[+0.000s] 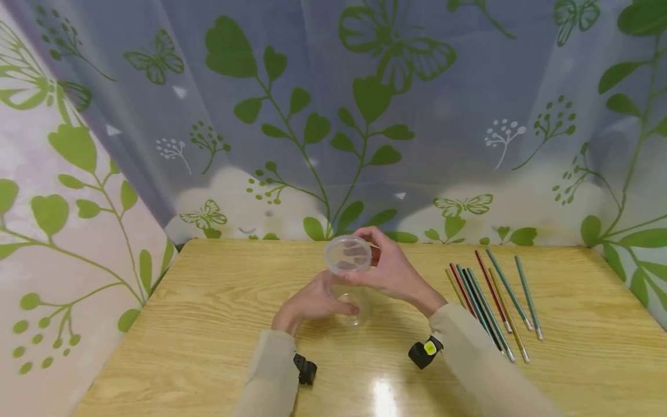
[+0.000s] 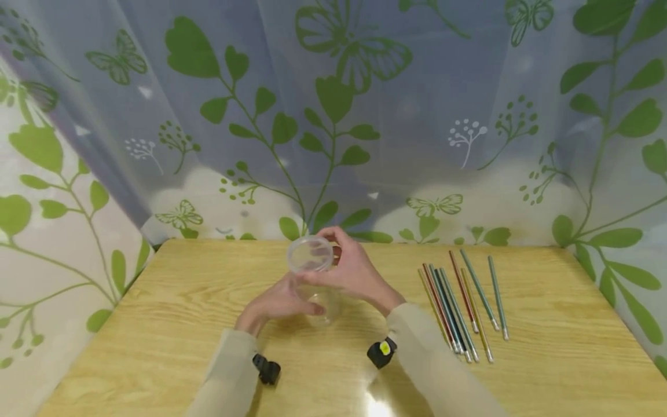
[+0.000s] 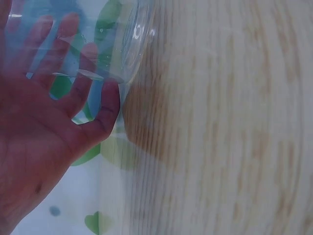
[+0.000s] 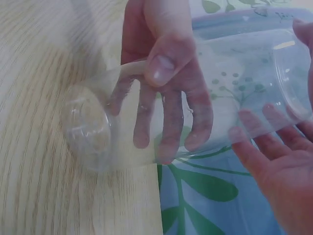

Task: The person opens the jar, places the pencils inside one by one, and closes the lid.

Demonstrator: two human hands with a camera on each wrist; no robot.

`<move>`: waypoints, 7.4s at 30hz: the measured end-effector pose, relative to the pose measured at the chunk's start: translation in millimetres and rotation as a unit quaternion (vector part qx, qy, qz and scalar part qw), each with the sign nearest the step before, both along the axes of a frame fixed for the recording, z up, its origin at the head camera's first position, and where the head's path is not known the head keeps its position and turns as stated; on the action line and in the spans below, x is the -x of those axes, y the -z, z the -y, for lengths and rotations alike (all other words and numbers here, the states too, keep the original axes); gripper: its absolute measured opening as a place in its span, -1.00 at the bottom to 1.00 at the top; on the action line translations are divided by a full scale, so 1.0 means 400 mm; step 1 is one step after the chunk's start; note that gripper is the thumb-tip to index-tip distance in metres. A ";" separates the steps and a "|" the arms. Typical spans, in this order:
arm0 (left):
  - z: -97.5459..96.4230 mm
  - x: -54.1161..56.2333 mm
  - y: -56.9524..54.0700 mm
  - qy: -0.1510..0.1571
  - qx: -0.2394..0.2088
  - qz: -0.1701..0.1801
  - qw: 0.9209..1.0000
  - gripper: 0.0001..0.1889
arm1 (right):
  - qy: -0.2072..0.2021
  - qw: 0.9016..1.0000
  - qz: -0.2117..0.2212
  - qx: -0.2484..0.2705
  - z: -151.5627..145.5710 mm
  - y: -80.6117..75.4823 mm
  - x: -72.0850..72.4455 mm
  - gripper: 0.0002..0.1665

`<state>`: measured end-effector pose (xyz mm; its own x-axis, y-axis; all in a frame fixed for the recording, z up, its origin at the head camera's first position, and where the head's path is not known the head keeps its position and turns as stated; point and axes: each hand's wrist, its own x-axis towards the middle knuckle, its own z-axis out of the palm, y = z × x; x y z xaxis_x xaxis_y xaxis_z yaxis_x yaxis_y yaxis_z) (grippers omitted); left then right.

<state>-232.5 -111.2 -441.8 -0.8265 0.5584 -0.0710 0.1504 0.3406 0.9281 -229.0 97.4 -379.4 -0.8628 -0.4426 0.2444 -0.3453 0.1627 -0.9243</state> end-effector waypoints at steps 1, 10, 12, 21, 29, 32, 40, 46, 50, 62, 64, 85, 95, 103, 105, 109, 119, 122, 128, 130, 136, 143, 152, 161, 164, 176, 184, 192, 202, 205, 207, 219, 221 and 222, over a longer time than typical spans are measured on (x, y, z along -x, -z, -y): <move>0.000 0.000 0.000 0.001 0.000 -0.001 1.000 -0.12 | -0.010 1.000 0.002 0.004 -0.004 0.000 0.003 -0.22; -0.002 0.005 -0.004 0.001 0.001 -0.001 1.000 -0.12 | -0.041 0.998 0.031 0.034 -0.024 -0.008 0.008 -0.11; -0.002 0.005 -0.004 -0.003 0.004 0.002 1.000 -0.15 | -0.019 0.999 0.026 0.042 -0.026 -0.005 0.001 -0.11; 0.001 -0.003 0.002 -0.016 0.007 0.008 1.000 -0.19 | 0.024 0.998 0.002 0.062 -0.018 0.000 -0.024 -0.23; 0.002 -0.004 0.003 -0.017 0.006 0.012 1.000 -0.18 | -0.001 0.999 0.002 0.051 -0.023 -0.005 -0.025 -0.26; 0.002 -0.003 0.003 -0.013 0.008 0.009 1.000 -0.20 | -0.002 0.999 -0.005 0.039 -0.022 -0.004 -0.027 -0.23; 0.000 -0.001 0.002 -0.005 0.002 -0.001 1.000 -0.21 | 0.058 0.998 0.006 0.022 -0.001 -0.005 -0.040 -0.10; -0.002 -0.006 -0.002 -0.015 0.015 0.001 1.000 -0.18 | 0.042 0.999 0.005 0.025 -0.009 -0.005 -0.036 -0.23; -0.002 -0.012 -0.002 -0.017 0.004 0.003 1.000 -0.18 | 0.024 0.999 -0.016 0.019 -0.014 -0.004 -0.036 -0.22; 0.009 -0.036 -0.007 -0.128 -0.012 -0.018 0.992 -0.05 | 0.112 0.994 -0.014 -0.012 0.014 -0.008 -0.033 -0.12; 0.010 -0.042 -0.008 -0.145 -0.023 -0.023 0.989 -0.11 | 0.122 0.992 -0.016 -0.007 0.018 -0.006 -0.033 -0.12; -0.024 -0.046 -0.009 -0.215 -0.036 -0.071 0.973 -0.13 | 0.131 0.988 -0.079 -0.010 0.027 0.011 -0.036 -0.10; -0.013 -0.041 -0.002 -0.202 -0.025 -0.069 0.977 -0.12 | 0.189 0.981 -0.035 -0.015 0.062 -0.001 -0.036 -0.09; -0.014 -0.033 0.005 -0.197 -0.033 -0.068 0.977 -0.14 | 0.166 0.982 -0.087 -0.028 0.053 0.007 -0.041 -0.22; -0.014 -0.032 0.005 -0.197 -0.035 -0.074 0.977 -0.15 | 0.161 0.983 -0.088 -0.030 0.052 0.007 -0.040 -0.16; -0.013 -0.030 0.001 -0.198 -0.034 -0.087 0.976 -0.17 | 0.162 0.984 -0.067 -0.026 0.058 0.003 -0.038 -0.06; -0.012 -0.033 0.000 -0.186 -0.049 -0.077 0.978 -0.15 | 0.167 0.979 -0.116 -0.034 0.053 0.007 -0.040 -0.22; -0.012 -0.032 -0.001 -0.186 -0.047 -0.072 0.979 -0.15 | 0.163 0.976 -0.139 -0.032 0.051 0.007 -0.040 -0.20; -0.011 -0.029 -0.003 -0.189 -0.034 -0.076 0.978 -0.15 | 0.170 0.971 -0.166 -0.035 0.054 -0.002 -0.042 -0.24; -0.011 -0.028 -0.002 -0.188 -0.033 -0.075 0.979 -0.15 | 0.171 0.970 -0.171 -0.037 0.056 -0.005 -0.042 -0.31; -0.011 -0.023 0.002 -0.186 -0.033 -0.070 0.979 -0.14 | 0.160 0.967 -0.191 -0.045 0.055 -0.004 -0.038 -0.49; -0.009 -0.023 0.000 -0.185 -0.028 -0.072 0.980 -0.10 | 0.151 0.970 -0.181 -0.062 0.056 -0.004 -0.038 -0.37; -0.007 -0.021 -0.002 -0.182 -0.027 -0.071 0.980 -0.12 | 0.168 0.966 -0.183 -0.067 0.063 -0.013 -0.037 -0.41; -0.006 -0.022 -0.008 -0.177 -0.025 -0.057 0.982 -0.13 | 0.154 0.965 -0.204 -0.050 0.056 -0.022 -0.030 -0.49; -0.005 -0.021 -0.008 -0.178 -0.022 -0.052 0.982 -0.16 | 0.153 0.965 -0.211 -0.043 0.053 -0.028 -0.031 -0.50; 0.024 -0.016 -0.015 -0.209 -0.038 -0.054 0.976 -0.22 | 0.164 0.958 -0.229 -0.051 0.005 -0.023 -0.053 -0.54; 0.071 -0.009 -0.019 -0.221 -0.036 -0.070 0.972 -0.12 | 0.166 0.952 -0.247 -0.066 -0.024 -0.004 -0.071 -0.54; 0.081 0.004 -0.028 -0.190 -0.048 -0.079 0.977 -0.11 | 0.161 0.946 -0.269 -0.083 -0.058 0.023 -0.086 -0.54; 0.083 0.018 -0.038 -0.173 -0.057 -0.091 0.979 -0.21 | 0.136 0.947 -0.266 -0.115 -0.106 0.071 -0.121 -0.56; 0.084 0.018 -0.040 -0.173 -0.058 -0.092 0.979 -0.21 | 0.118 0.951 -0.257 -0.124 -0.114 0.086 -0.133 -0.55; 0.084 0.017 -0.041 -0.174 -0.057 -0.093 0.979 -0.22 | 0.104 0.953 -0.251 -0.131 -0.117 0.095 -0.141 -0.55; 0.083 0.020 -0.036 -0.178 -0.051 -0.094 0.978 -0.25 | 0.006 0.960 -0.223 -0.168 -0.113 0.148 -0.184 -0.50; 0.082 0.021 -0.036 -0.178 -0.048 -0.095 0.978 -0.25 | -0.010 0.961 -0.216 -0.174 -0.113 0.157 -0.188 -0.50; 0.082 0.022 -0.035 -0.177 -0.046 -0.096 0.978 -0.25 | -0.017 0.961 -0.212 -0.177 -0.113 0.161 -0.190 -0.52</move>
